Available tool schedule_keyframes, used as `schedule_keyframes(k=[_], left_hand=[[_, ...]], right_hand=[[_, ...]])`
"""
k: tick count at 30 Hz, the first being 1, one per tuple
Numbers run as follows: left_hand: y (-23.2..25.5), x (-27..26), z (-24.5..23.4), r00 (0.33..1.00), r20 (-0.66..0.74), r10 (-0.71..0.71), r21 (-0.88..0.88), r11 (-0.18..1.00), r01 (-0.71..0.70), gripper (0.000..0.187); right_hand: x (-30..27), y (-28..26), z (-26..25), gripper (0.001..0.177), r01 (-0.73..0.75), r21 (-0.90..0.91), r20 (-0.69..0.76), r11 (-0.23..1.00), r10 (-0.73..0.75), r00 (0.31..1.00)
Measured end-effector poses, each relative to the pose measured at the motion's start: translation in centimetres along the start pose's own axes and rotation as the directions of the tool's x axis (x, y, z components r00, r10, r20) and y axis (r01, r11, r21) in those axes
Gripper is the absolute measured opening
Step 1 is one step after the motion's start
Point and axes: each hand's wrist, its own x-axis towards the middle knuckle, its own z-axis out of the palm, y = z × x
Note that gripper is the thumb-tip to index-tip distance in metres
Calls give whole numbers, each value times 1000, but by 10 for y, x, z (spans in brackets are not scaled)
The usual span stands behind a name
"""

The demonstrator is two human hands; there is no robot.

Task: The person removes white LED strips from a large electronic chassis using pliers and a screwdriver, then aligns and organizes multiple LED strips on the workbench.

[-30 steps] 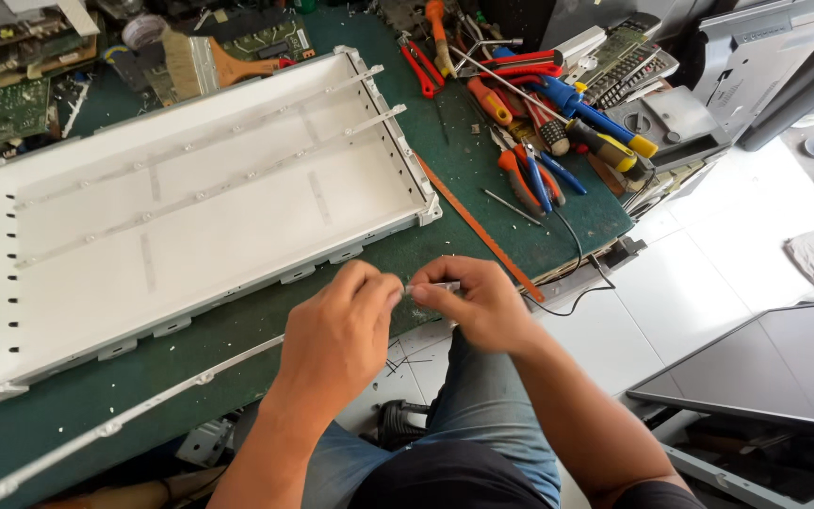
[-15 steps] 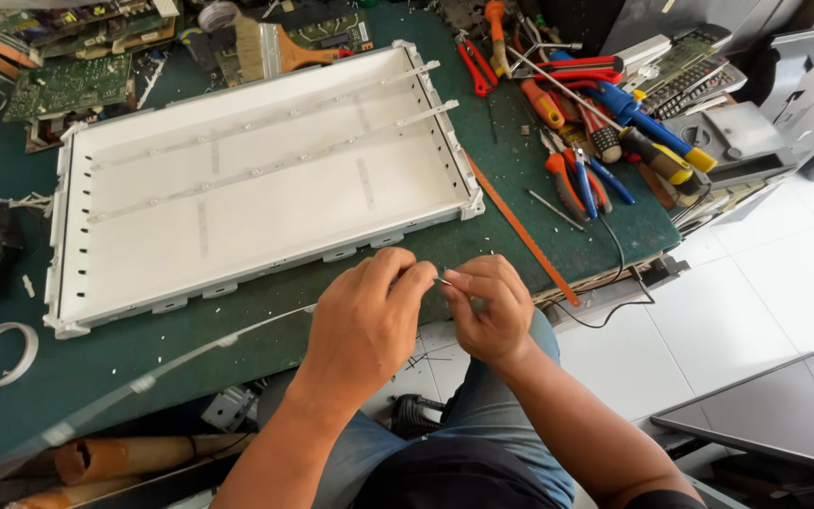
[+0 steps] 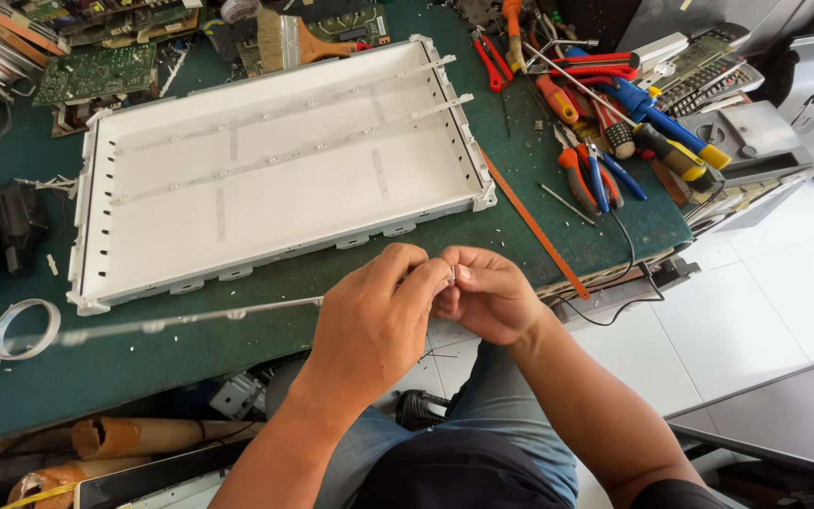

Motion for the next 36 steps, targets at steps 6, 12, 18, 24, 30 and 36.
schedule_keyframes(k=[6, 12, 18, 24, 30, 36], left_hand=[[0, -6, -1, 999, -43, -32, 75, 997, 35, 15], [14, -1, -45, 991, 54, -123, 48, 992, 121, 29], [24, -6, -77, 968, -60, -242, 60, 968, 246, 24], [57, 35, -155, 649, 81, -756, 22, 652, 758, 27], [55, 35, -136, 792, -8, -611, -645, 608, 463, 18], [23, 25, -81, 818, 140, -558, -869, 326, 372, 23]], right_hand=[[1, -4, 6, 15, -14, 49, -136, 999, 20, 990], [25, -60, -28, 14, -89, -954, -30, -285, -207, 978], [15, -85, -29, 25, -4, -890, 234, -455, -465, 854], [-2, -179, -87, 49, -708, -586, -449, -393, -570, 688], [-2, -193, -98, 34, -742, -565, -549, -361, -506, 665], [-9, -202, -71, 53, -710, -698, -508, -98, -631, 586]])
